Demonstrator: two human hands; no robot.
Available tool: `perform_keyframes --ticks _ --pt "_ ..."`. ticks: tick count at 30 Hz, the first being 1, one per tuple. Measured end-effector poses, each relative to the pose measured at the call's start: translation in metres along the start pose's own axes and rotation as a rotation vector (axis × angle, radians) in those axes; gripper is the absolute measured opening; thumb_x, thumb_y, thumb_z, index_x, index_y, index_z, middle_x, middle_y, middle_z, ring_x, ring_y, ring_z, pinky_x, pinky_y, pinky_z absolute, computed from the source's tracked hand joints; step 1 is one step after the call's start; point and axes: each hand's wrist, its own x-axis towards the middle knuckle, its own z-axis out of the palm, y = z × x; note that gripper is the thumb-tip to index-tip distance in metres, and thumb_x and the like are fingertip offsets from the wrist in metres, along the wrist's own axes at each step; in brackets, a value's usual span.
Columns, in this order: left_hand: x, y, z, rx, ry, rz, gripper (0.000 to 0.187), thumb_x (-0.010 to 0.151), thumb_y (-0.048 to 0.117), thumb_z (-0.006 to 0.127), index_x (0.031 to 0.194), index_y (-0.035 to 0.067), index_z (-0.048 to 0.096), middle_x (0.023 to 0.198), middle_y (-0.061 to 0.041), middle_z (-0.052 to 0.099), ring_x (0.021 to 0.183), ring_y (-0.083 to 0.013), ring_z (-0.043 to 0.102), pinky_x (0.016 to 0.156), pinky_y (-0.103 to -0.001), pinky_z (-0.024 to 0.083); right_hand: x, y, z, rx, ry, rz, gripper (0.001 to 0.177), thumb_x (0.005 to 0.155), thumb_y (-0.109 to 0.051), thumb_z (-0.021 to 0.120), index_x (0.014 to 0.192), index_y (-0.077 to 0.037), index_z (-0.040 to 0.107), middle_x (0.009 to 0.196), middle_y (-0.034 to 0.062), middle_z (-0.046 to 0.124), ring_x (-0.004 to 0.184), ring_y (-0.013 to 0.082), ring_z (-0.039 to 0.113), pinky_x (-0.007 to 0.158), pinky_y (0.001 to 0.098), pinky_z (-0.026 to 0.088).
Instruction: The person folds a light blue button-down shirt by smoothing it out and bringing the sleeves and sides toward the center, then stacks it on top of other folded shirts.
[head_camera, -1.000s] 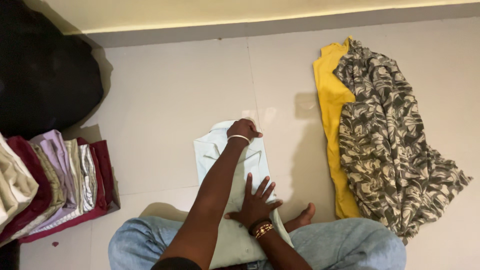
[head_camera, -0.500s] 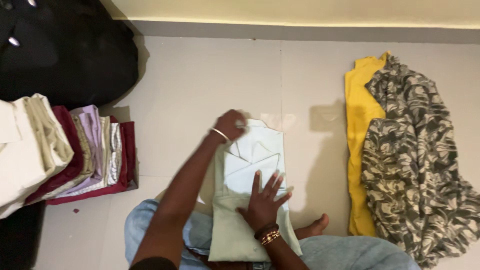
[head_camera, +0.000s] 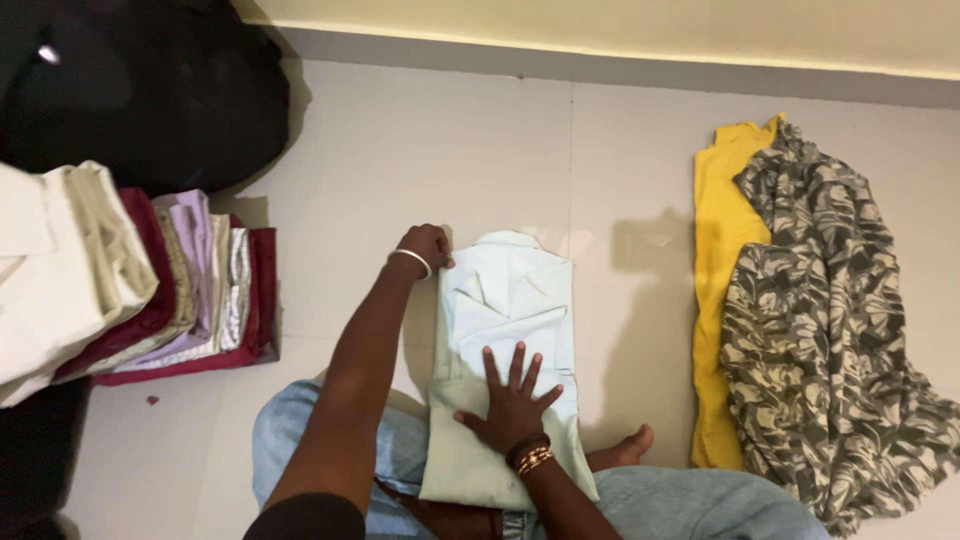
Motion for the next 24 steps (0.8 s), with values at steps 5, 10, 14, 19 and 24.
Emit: perform_keyframes --ticks 5,10,14,19,24 --pt "-0.049 -0.006 0.036 0.017 0.584 0.241 0.014 0.089 0.004 0.061 0.099 0.007 0.071 0.098 -0.019 0.071 0.092 -0.0381 0.066 0.082 -0.048 0.054 0.005 0.009 0.001 0.080 0.040 0.028 0.133 0.068 -0.077 0.077 0.163 -0.029 -0.003 0.169 0.0208 -0.014 0.155 0.0492 -0.011 0.105 0.0863 0.013" --pt "-0.210 0.030 0.065 -0.226 0.296 0.484 0.024 0.086 0.021 0.074 0.105 0.007 0.070 0.107 -0.017 0.073 0.097 -0.0377 0.067 0.087 -0.047 0.053 -0.002 0.054 -0.001 0.177 0.132 -0.161 0.113 0.083 -0.071 0.065 0.166 -0.016 0.011 0.162 0.0256 0.026 0.151 0.0452 0.026 0.109 0.0650 0.039" --pt "-0.323 0.049 0.055 0.009 -0.267 0.564 0.061 0.071 0.038 0.087 0.117 0.003 0.067 0.121 -0.019 0.066 0.112 -0.0385 0.060 0.098 -0.050 0.043 -0.041 0.079 -0.036 0.126 -0.120 -0.298 0.102 0.083 -0.063 0.068 0.159 -0.010 0.025 0.156 0.0213 0.043 0.143 0.0364 0.045 0.113 0.0494 0.043" --pt "-0.358 0.028 0.072 0.196 -0.061 0.741 0.056 0.067 0.025 0.078 0.117 0.002 0.069 0.123 -0.017 0.069 0.119 -0.0363 0.062 0.104 -0.053 0.042 -0.096 0.088 -0.013 -0.005 -0.280 -0.518 0.101 0.082 -0.054 0.077 0.154 -0.004 0.027 0.154 0.0248 0.038 0.140 0.0406 0.041 0.111 0.0535 0.035" --pt "-0.327 0.019 0.049 -0.055 -0.298 0.617 0.026 0.080 0.017 0.073 0.104 0.011 0.079 0.097 -0.014 0.077 0.094 -0.0325 0.071 0.085 -0.044 0.056 -0.084 0.156 0.013 0.135 -0.235 -0.582 0.056 0.091 -0.031 0.061 0.142 -0.008 0.055 0.140 0.0191 0.062 0.126 0.0305 0.062 0.111 0.0461 0.043"
